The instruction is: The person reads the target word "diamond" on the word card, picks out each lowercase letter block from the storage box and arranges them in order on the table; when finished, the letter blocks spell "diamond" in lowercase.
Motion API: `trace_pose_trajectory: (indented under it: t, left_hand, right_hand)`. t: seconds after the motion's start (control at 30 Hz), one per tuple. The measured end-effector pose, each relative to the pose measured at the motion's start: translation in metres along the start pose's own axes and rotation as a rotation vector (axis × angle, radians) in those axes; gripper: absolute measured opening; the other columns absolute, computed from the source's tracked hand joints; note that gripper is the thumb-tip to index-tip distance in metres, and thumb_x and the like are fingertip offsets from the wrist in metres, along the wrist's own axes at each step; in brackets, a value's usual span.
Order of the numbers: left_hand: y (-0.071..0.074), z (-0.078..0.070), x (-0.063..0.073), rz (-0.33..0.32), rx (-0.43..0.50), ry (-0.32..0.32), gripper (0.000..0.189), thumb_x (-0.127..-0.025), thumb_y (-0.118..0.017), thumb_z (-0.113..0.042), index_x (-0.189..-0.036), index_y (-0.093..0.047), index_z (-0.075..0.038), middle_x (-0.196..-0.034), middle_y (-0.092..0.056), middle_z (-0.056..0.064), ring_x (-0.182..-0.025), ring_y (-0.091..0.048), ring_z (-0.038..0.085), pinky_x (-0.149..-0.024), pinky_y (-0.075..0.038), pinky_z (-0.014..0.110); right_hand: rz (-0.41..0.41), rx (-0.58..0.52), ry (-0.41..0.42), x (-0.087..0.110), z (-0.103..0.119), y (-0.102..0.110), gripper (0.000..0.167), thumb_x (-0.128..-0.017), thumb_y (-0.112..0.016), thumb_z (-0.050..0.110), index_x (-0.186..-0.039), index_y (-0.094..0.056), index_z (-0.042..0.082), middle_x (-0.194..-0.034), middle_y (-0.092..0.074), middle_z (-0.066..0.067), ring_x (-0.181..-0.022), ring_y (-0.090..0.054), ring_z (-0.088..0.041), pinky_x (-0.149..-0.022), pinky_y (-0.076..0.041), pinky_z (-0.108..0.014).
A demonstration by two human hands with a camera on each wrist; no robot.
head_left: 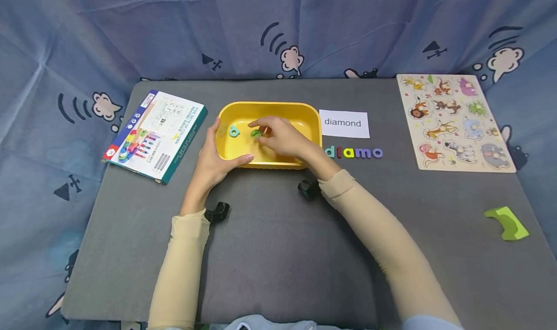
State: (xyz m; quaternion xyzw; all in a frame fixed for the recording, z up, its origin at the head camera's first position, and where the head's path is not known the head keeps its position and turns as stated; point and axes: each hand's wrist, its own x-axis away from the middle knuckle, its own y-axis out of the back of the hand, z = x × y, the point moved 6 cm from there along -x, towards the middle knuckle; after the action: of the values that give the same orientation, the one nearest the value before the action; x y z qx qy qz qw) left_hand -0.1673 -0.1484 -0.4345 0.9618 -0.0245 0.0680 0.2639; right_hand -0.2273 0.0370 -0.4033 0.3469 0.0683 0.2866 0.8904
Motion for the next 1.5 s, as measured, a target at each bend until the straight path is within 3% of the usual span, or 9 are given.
trace_pose_trajectory:
  t: [0.13, 0.3, 0.43, 0.57, 0.87, 1.0, 1.2, 1.5]
  left_hand:
    - [0.0, -0.001, 0.001, 0.002, 0.013, 0.001, 0.129, -0.076, -0.095, -0.048, -0.171, -0.011, -0.027, -0.177, -0.023, 0.007, -0.148, -0.041, 0.035, -0.123, -0.033, 0.055]
    - [-0.001, -0.002, 0.001, 0.003, 0.021, -0.006, 0.129, -0.076, -0.095, -0.048, -0.172, -0.011, -0.026, -0.177, -0.022, 0.007, -0.15, -0.039, 0.034, -0.124, -0.032, 0.054]
    - [-0.001, 0.0, 0.001, 0.0, 0.012, -0.007, 0.128, -0.077, -0.095, -0.047, -0.172, -0.011, -0.027, -0.177, -0.022, 0.007, -0.151, -0.039, 0.035, -0.125, -0.031, 0.054]
    - [-0.001, 0.001, 0.001, -0.002, 0.012, -0.01, 0.128, -0.077, -0.095, -0.045, -0.172, -0.011, -0.027, -0.177, -0.023, 0.008, -0.149, -0.04, 0.035, -0.124, -0.032, 0.054]
    - [0.0, 0.001, 0.002, 0.006, 0.006, -0.012, 0.127, -0.078, -0.094, -0.044, -0.172, -0.01, -0.026, -0.176, -0.024, 0.01, -0.146, -0.042, 0.037, -0.122, -0.033, 0.056]
    - [-0.001, 0.0, 0.001, 0.005, 0.006, -0.01, 0.127, -0.078, -0.095, -0.044, -0.172, -0.011, -0.027, -0.176, -0.025, 0.01, -0.146, -0.042, 0.036, -0.122, -0.034, 0.055]
    - [-0.001, 0.001, 0.001, 0.003, 0.012, -0.012, 0.127, -0.078, -0.095, -0.043, -0.172, -0.011, -0.026, -0.176, -0.024, 0.009, -0.146, -0.042, 0.036, -0.122, -0.034, 0.054]
    - [-0.001, 0.0, 0.002, 0.006, 0.005, -0.006, 0.127, -0.078, -0.095, -0.044, -0.172, -0.011, -0.026, -0.176, -0.024, 0.009, -0.146, -0.042, 0.037, -0.121, -0.034, 0.055]
  right_hand:
    - [-0.067, -0.057, 0.019, 0.016, -0.002, 0.02, 0.027, -0.102, -0.07, 0.013, -0.126, -0.073, 0.001, -0.107, -0.073, -0.013, -0.099, -0.062, -0.026, -0.088, -0.049, -0.035]
    - [-0.179, -0.16, 0.034, 0.04, -0.005, 0.049, 0.023, -0.09, -0.081, 0.006, -0.111, -0.072, 0.002, -0.101, -0.074, -0.012, -0.094, -0.066, -0.024, -0.079, -0.05, -0.026]
    - [-0.208, -0.25, 0.035, 0.059, -0.011, 0.068, 0.028, -0.085, -0.086, -0.001, -0.108, -0.071, 0.002, -0.105, -0.072, -0.014, -0.094, -0.068, -0.023, -0.078, -0.054, -0.023]
    - [-0.238, -0.254, -0.004, 0.077, -0.022, 0.082, 0.029, -0.083, -0.089, 0.002, -0.104, -0.07, 0.002, -0.103, -0.07, -0.016, -0.087, -0.067, -0.019, -0.076, -0.055, -0.024]
    - [-0.301, -0.095, -0.038, 0.114, -0.042, 0.108, 0.03, -0.09, -0.086, 0.009, -0.118, -0.075, 0.007, -0.109, -0.077, -0.012, -0.093, -0.068, -0.008, -0.081, -0.053, -0.017]
    - [-0.357, 0.023, -0.057, 0.133, -0.058, 0.123, 0.026, -0.09, -0.086, 0.009, -0.115, -0.08, 0.009, -0.11, -0.075, -0.01, -0.095, -0.059, -0.007, -0.081, -0.046, -0.017]
    - [-0.398, 0.143, -0.159, 0.165, -0.095, 0.148, 0.028, -0.089, -0.085, 0.007, -0.116, -0.078, 0.006, -0.109, -0.068, -0.01, -0.096, -0.052, -0.019, -0.081, -0.039, -0.026]
    - [-0.325, 0.344, -0.274, 0.196, -0.142, 0.166, 0.027, -0.086, -0.089, 0.009, -0.11, -0.081, 0.001, -0.106, -0.074, -0.023, -0.096, -0.06, -0.034, -0.078, -0.039, -0.041]
